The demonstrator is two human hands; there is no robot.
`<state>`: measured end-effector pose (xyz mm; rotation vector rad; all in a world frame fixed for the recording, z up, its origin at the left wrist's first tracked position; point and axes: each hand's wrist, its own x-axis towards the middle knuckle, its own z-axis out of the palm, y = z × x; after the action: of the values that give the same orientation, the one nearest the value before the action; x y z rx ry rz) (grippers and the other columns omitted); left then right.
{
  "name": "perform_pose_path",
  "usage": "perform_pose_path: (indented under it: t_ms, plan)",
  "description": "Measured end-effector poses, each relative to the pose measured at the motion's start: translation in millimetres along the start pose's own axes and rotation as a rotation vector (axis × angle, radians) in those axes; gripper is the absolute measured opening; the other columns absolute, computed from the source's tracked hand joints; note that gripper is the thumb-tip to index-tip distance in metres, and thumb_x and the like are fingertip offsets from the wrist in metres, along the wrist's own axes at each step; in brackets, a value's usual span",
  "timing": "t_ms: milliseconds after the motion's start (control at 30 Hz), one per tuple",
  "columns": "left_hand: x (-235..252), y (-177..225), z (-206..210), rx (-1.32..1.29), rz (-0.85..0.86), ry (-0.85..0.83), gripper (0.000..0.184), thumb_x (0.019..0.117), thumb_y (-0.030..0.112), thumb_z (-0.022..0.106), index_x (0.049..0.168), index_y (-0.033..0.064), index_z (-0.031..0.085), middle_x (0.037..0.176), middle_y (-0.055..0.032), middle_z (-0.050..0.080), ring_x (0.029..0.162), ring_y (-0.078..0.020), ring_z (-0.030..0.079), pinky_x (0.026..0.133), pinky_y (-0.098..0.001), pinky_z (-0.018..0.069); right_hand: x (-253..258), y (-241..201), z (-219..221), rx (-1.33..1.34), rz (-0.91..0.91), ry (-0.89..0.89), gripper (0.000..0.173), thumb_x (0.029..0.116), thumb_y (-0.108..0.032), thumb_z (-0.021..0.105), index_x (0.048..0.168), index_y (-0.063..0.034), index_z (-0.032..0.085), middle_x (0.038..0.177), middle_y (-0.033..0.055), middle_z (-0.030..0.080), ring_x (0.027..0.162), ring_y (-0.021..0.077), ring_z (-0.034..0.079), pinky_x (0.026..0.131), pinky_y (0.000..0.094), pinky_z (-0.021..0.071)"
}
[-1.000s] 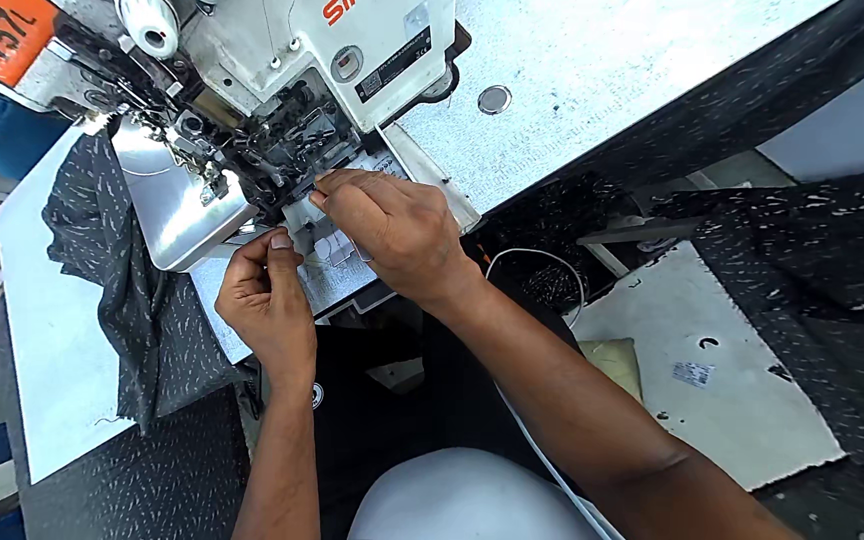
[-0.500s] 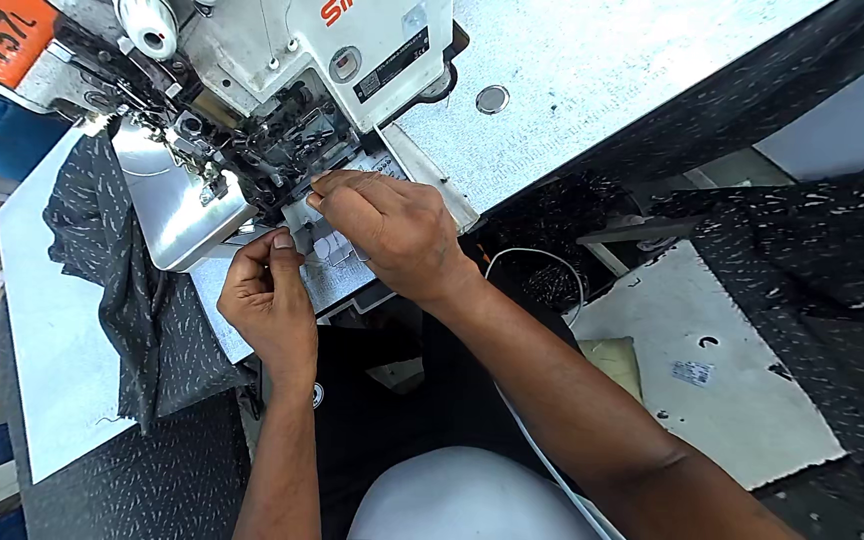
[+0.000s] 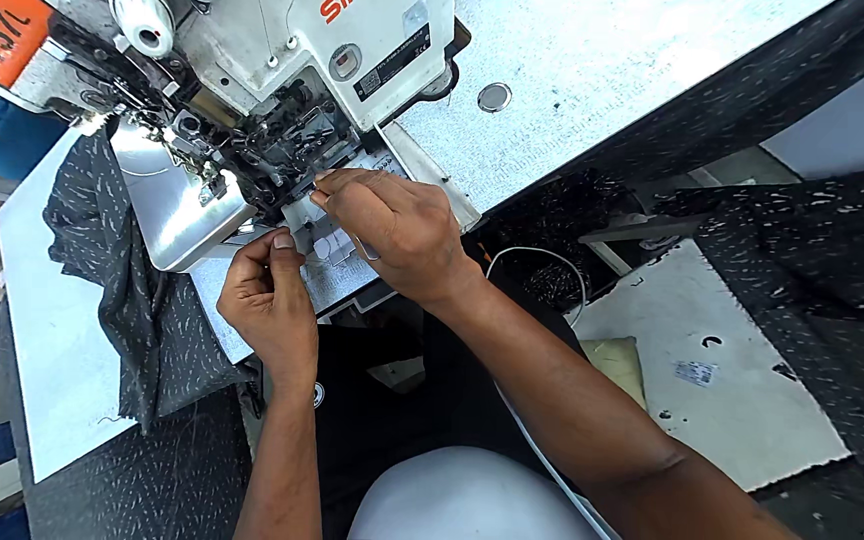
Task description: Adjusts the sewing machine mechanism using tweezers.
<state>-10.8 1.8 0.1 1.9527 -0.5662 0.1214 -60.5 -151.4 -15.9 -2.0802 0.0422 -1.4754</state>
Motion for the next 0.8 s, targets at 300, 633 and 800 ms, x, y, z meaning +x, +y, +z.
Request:
perform_pose_path:
  t_ms: [300,633,800]
  plan:
    - [4.2,-2.1,3.1,-0.041,0.038,0.036,0.015,0.1042,0.012,0.060,0.111,0.0036,0.071,0.079,0.0020,0.066,0.047,-0.0036,0.049,0.038,-0.0167,0.0370,0.8,-0.2,1.0,-0.019,0.012,0.012,0.009,0.0990,-0.003,0.067,0.091,-0.0010,0.071,0.098,0.0169,0.078,0.096,0.0258,0.078,0.079,0.0337,0.0640]
    - [1.4,0.2,1.4,-0.012,0.000,0.014,0.017,0.1059,0.015,0.058,0.114,0.0059,0.070,0.080,0.0031,0.064,0.046,-0.0026,0.046,0.037,-0.0154,0.0353,1.0,-0.3,1.7,-0.030,0.006,0.006,0.007,0.0985,-0.003,0.068,0.093,-0.0015,0.071,0.098,0.0163,0.078,0.096,0.0252,0.078,0.079,0.0331,0.0641]
    - [6.3,-3.5,4.7,-0.049,0.052,0.053,0.013,0.1034,0.010,0.061,0.108,0.0027,0.071,0.079,0.0018,0.067,0.049,-0.0040,0.051,0.039,-0.0173,0.0383,2.1,-0.6,1.4,-0.028,0.003,-0.008,0.009,0.0994,-0.003,0.066,0.093,-0.0019,0.071,0.098,0.0158,0.078,0.096,0.0253,0.078,0.079,0.0330,0.0640]
